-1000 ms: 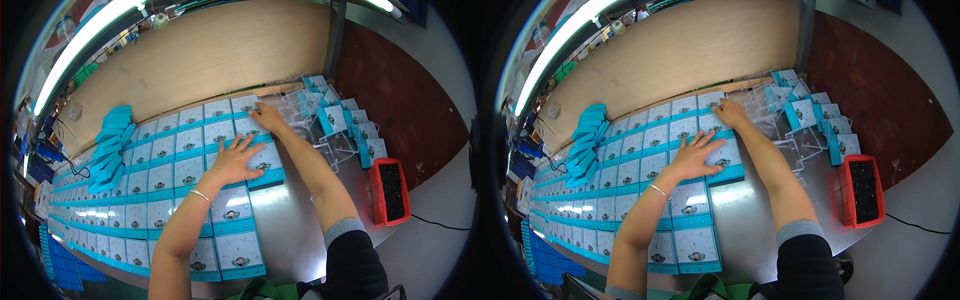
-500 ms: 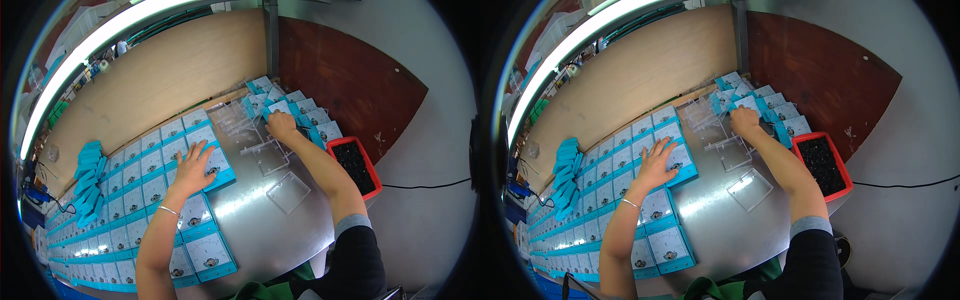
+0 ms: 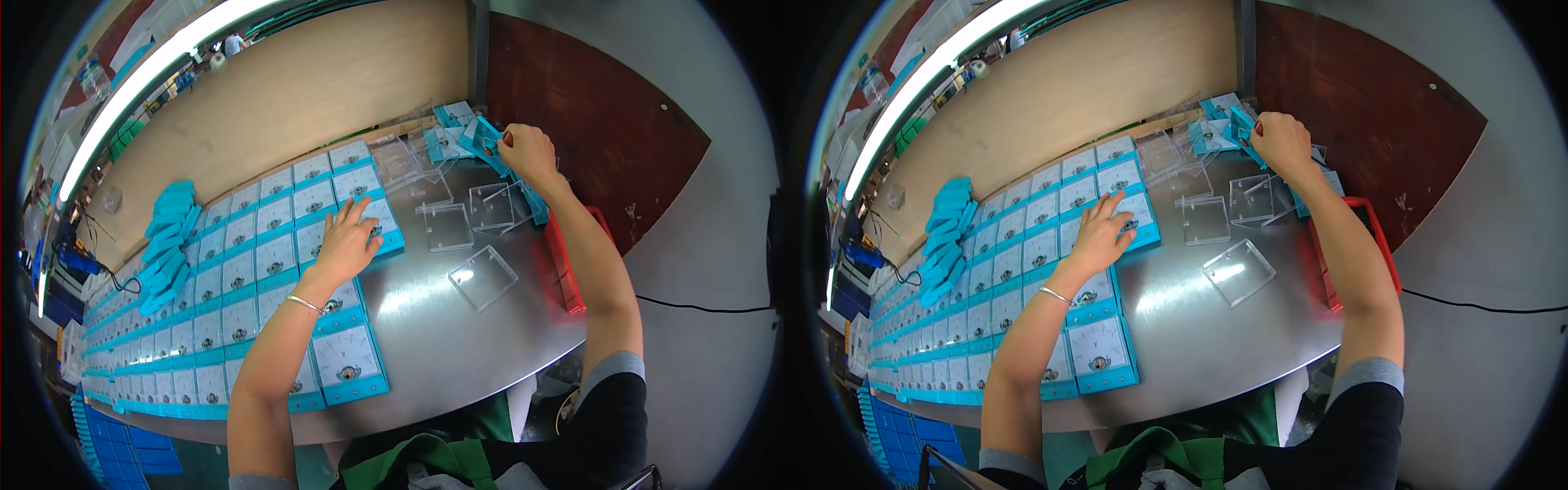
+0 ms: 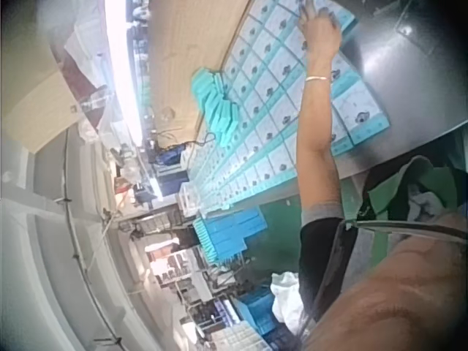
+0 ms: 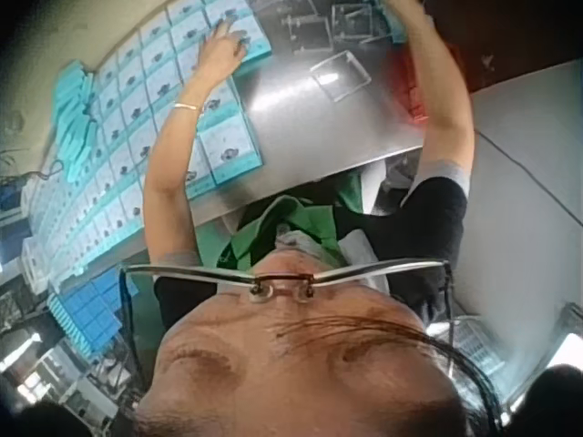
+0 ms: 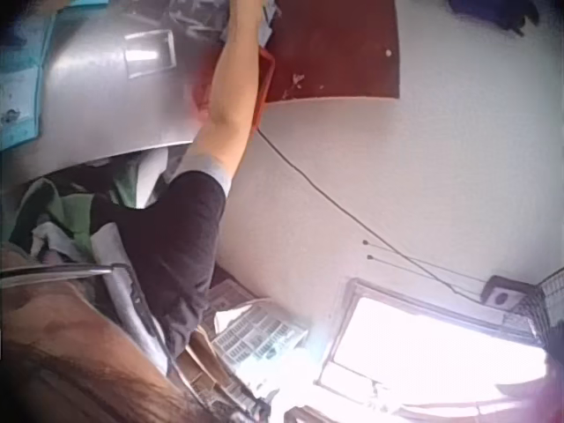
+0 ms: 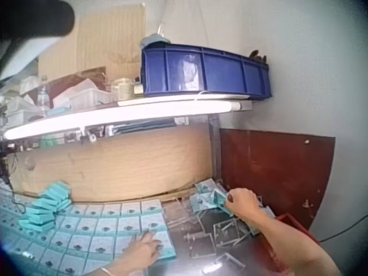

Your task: The person assembles small teal-colored electrical boxes by inserting clear plastic covers and securing them with screws. They repeatedly pick up a box, place a cover, retrieve screws from a red bin, and tighten them with a screwdriver before stacking the finished units.

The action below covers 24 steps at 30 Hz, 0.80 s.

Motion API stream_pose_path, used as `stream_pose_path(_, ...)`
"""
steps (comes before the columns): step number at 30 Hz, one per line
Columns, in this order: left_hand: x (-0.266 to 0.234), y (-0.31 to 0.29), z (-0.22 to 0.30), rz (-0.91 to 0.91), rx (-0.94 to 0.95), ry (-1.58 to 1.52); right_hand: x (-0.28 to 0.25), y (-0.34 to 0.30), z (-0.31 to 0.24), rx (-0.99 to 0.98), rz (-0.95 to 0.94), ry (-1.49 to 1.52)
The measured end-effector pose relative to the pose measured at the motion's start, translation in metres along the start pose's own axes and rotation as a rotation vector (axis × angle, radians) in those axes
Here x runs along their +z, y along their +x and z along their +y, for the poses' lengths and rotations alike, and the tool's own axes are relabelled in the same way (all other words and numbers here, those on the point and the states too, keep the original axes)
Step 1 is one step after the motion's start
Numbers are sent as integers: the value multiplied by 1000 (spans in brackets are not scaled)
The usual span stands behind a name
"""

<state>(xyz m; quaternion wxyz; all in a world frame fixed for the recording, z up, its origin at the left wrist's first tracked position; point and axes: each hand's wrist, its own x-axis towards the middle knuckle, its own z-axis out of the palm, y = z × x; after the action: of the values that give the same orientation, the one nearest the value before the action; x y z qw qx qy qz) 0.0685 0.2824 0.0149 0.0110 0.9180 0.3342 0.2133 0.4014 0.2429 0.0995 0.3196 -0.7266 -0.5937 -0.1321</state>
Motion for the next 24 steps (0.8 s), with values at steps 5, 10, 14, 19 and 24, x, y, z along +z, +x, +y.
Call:
stream_pose_path(5, -38, -42, 85, -273, -472, -1721, -52, -119, -69, -758, 185, 275)
stream_pose_path(10, -29, -96, 105, -336, -588, -2024, -63, -200, -113, -694, -158, 481)
stream_pose_path(14, -46, -139, 129, -244, -663, -1905, -95, -220, -116, -197, -570, 902)
stream_pose_path(19, -33, -176, 151, -176, -722, -1929, -90, -243, -132, 48, -371, 1592)
stream_pose_path(24, -33, -189, 158, -204, -795, -2021, -78, -255, -139, -36, -312, 1546)
